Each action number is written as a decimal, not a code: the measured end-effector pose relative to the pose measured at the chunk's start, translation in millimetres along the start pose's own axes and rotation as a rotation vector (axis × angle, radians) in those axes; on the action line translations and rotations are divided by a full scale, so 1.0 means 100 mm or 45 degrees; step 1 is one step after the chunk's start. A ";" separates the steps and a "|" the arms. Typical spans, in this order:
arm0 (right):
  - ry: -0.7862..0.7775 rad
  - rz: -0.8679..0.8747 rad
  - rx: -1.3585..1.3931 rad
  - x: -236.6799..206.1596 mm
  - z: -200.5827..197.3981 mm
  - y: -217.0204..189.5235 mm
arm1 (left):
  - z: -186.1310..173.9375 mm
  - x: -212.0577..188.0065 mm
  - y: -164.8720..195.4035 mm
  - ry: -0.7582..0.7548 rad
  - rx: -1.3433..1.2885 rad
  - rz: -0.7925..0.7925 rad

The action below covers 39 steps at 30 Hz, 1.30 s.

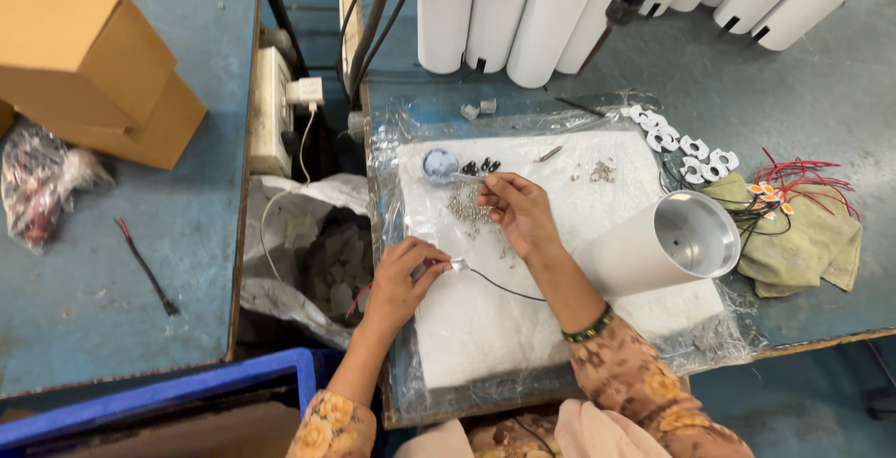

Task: The person uses a power drill to secure a small LED module inside a white cylindrical housing. They then insert wires through the housing and connect them to the LED, completing the assembly of one unit.

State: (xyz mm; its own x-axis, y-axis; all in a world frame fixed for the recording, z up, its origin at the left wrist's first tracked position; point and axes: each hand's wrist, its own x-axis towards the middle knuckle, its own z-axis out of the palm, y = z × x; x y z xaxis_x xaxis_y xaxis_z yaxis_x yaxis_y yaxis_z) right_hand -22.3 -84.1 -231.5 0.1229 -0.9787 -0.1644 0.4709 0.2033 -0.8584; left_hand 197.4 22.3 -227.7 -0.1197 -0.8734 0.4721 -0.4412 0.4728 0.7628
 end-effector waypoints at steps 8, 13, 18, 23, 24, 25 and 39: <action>0.076 -0.474 -0.815 -1.37 -0.17 -0.35 | 0.02 -0.05 0.29 0.104 0.060 0.435; -0.019 -0.727 -0.931 -1.75 -0.20 -0.44 | 0.12 -0.07 0.45 0.074 0.041 0.453; 0.023 -0.685 -1.114 -1.79 -0.19 -0.36 | 0.15 -0.09 0.45 0.072 0.055 0.444; 0.024 -0.679 -1.170 -1.77 -0.20 -0.29 | 0.15 -0.10 0.43 0.064 0.054 0.437; 0.022 -0.682 -1.180 -1.77 -0.20 -0.28 | 0.16 -0.09 0.43 0.068 0.054 0.440; 0.009 -0.714 -1.202 -1.77 -0.21 -0.27 | 0.16 -0.09 0.43 0.074 0.054 0.443; -0.102 -1.036 -1.505 -1.80 -0.18 -0.22 | 0.19 -0.12 0.32 0.103 0.081 0.520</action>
State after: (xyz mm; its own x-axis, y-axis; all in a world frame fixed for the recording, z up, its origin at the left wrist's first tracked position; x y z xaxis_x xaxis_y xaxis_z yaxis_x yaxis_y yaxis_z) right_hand -70.3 87.0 -191.6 0.2440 -0.7970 0.5525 -0.5502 -0.5829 -0.5979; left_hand 167.6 45.1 -217.6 -0.2271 -0.6025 0.7651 -0.4263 0.7679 0.4781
